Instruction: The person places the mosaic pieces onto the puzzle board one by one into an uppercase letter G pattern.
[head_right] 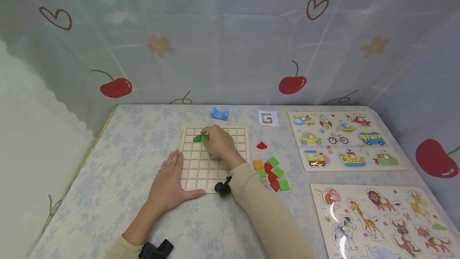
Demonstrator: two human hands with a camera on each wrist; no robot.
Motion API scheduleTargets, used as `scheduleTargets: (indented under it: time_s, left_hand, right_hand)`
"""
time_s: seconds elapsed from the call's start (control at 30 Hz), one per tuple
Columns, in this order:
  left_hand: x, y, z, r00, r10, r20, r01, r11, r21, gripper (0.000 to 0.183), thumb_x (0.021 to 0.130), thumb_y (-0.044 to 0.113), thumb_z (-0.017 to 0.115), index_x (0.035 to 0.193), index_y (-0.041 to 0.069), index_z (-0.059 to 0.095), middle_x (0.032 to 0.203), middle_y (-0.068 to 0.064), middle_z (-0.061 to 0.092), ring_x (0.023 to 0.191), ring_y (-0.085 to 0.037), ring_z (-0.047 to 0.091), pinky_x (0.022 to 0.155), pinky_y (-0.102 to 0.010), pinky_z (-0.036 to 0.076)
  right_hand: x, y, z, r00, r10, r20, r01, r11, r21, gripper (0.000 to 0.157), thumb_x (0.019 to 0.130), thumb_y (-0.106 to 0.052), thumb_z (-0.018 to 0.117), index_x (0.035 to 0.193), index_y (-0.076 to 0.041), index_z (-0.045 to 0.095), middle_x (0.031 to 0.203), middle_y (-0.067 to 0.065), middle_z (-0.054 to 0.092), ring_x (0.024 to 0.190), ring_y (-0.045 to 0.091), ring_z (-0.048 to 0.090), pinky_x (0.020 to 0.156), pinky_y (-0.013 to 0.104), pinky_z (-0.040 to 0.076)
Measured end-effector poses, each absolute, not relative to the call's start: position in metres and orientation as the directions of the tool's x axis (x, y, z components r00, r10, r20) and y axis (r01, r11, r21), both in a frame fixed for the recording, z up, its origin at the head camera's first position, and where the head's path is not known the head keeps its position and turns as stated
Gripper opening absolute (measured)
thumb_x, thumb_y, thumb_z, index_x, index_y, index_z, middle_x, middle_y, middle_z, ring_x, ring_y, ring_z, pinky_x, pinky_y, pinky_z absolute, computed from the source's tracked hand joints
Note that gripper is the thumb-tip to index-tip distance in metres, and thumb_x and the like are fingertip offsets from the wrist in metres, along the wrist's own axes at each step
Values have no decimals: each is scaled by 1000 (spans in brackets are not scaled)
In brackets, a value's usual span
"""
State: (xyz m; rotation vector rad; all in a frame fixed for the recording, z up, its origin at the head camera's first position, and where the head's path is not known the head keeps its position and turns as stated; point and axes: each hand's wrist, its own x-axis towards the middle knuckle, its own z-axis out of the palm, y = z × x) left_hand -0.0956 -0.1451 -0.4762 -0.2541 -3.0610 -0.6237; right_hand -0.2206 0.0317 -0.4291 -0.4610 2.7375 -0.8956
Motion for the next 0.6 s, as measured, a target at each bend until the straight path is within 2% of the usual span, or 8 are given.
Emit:
scheduleTargets:
  time_s: [0.2,0.37,0.5,0.6]
  left_hand:
    - [-95,-145,-476,-987,156,37,158,904,397,144,61,97,52,158,0,10,167,-16,9,156,-28,8,126,-47,14]
    - [-95,-144,-477,-987,160,34,160,901,403,144,61,96,53,158,0,10,167,-16,9,156,-28,8,127,-47,14]
    - [-95,-145,-477,-987,158,41,162,905,393,143,61,96,52,158,0,11,167,-16,10,156,-28,8,126,-47,15]
    - [-95,-145,-477,-986,157,47,163,905,392,143,61,96,53,158,-1,12,167,-16,11,156,-29,9,126,-48,15]
  right_hand:
    - [-224,24,-431,-918,-387,-86,-269,766,-584,31,98,-23,62,129,-19,67,99,3,61,74,17,56,59,28,44]
    - [-222,21,-432,-928,-359,-104,-245,794,-556,26,98,-24,64,123,-21,70,110,2,63,82,15,58,67,30,49]
    - [-220,20,-431,-928,-359,-100,-253,804,-538,28,98,-24,63,125,-21,70,120,3,64,88,15,61,71,31,51]
    - [-219,22,-429,-922,-373,-101,-266,802,-536,33,99,-25,61,130,-21,66,117,3,67,84,14,61,68,30,50]
